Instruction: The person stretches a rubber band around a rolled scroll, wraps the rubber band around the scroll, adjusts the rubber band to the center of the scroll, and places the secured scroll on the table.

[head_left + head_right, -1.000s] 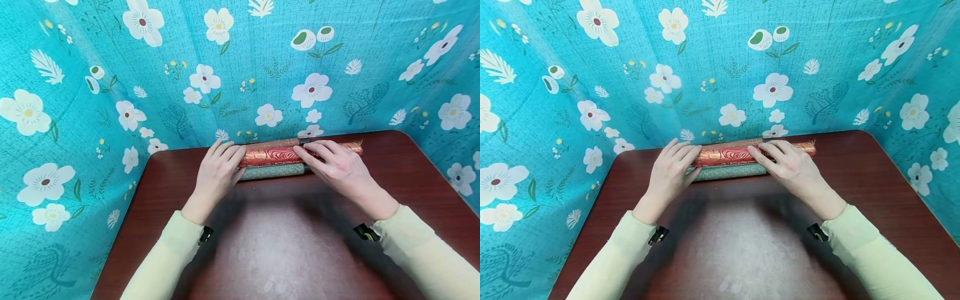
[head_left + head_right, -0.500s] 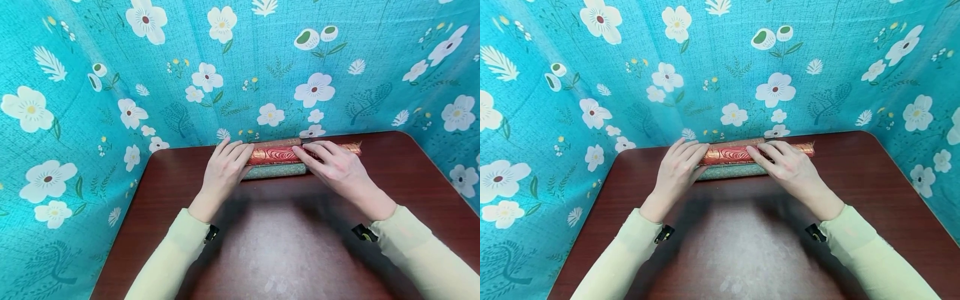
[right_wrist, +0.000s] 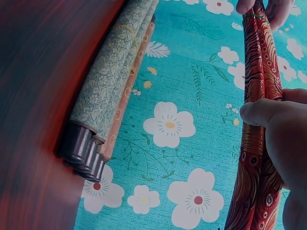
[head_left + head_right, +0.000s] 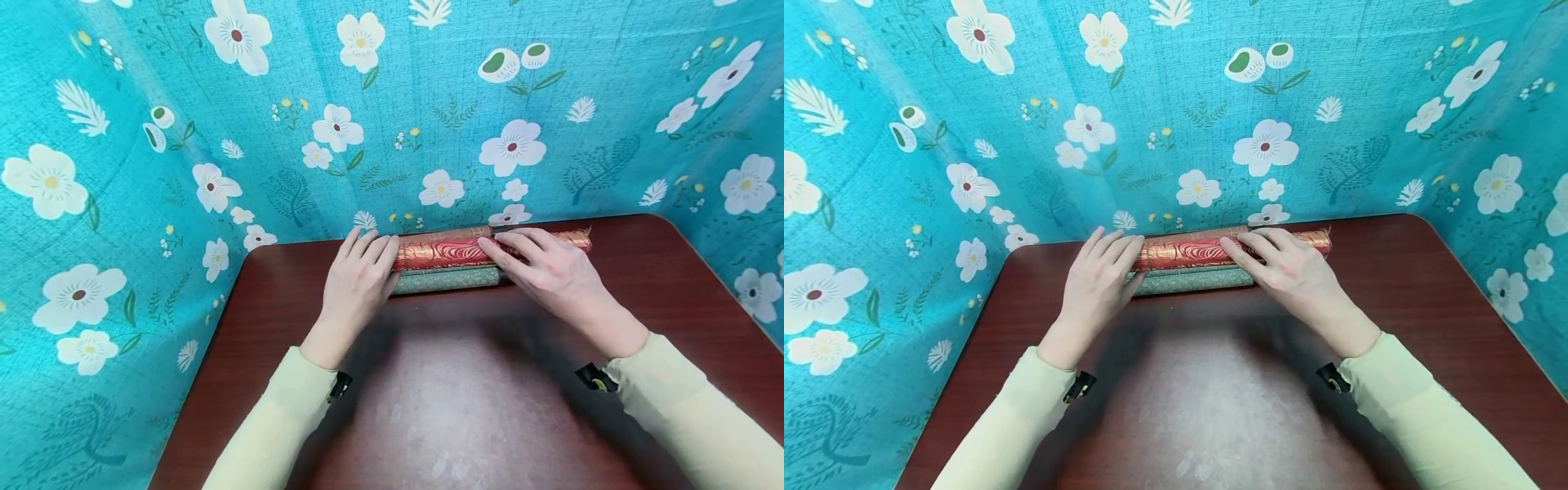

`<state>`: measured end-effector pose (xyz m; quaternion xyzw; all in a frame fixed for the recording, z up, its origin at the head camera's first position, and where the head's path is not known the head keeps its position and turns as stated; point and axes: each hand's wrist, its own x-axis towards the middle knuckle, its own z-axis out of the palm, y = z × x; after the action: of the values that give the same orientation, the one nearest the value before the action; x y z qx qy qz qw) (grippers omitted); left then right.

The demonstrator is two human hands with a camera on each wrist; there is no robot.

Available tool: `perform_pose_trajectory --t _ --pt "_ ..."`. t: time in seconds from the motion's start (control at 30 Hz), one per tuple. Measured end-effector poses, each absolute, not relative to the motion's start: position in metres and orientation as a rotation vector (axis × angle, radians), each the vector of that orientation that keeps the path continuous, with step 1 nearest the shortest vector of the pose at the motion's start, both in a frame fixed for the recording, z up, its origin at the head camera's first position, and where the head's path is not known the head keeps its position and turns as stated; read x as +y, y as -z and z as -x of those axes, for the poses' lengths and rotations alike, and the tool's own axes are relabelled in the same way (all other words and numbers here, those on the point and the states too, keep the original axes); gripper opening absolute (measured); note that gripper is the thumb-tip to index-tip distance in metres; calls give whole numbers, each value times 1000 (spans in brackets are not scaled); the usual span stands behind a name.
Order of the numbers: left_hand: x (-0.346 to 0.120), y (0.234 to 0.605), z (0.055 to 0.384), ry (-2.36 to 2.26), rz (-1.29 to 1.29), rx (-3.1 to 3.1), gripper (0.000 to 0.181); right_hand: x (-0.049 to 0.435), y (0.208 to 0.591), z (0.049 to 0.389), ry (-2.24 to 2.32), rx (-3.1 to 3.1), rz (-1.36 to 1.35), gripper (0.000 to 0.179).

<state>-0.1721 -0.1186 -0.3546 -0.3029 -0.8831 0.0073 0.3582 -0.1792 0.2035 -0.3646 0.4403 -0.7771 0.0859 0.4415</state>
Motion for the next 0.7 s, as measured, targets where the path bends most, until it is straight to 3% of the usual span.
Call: perform_pose_trajectory --t 0.17,0.7 --pt "-112 356 173 21 805 -2237 38 203 363 176 -215 -1922 -1095 35" --pt "-99 360 173 -12 803 -2205 52 202 369 176 -207 -1981 -1110 41"
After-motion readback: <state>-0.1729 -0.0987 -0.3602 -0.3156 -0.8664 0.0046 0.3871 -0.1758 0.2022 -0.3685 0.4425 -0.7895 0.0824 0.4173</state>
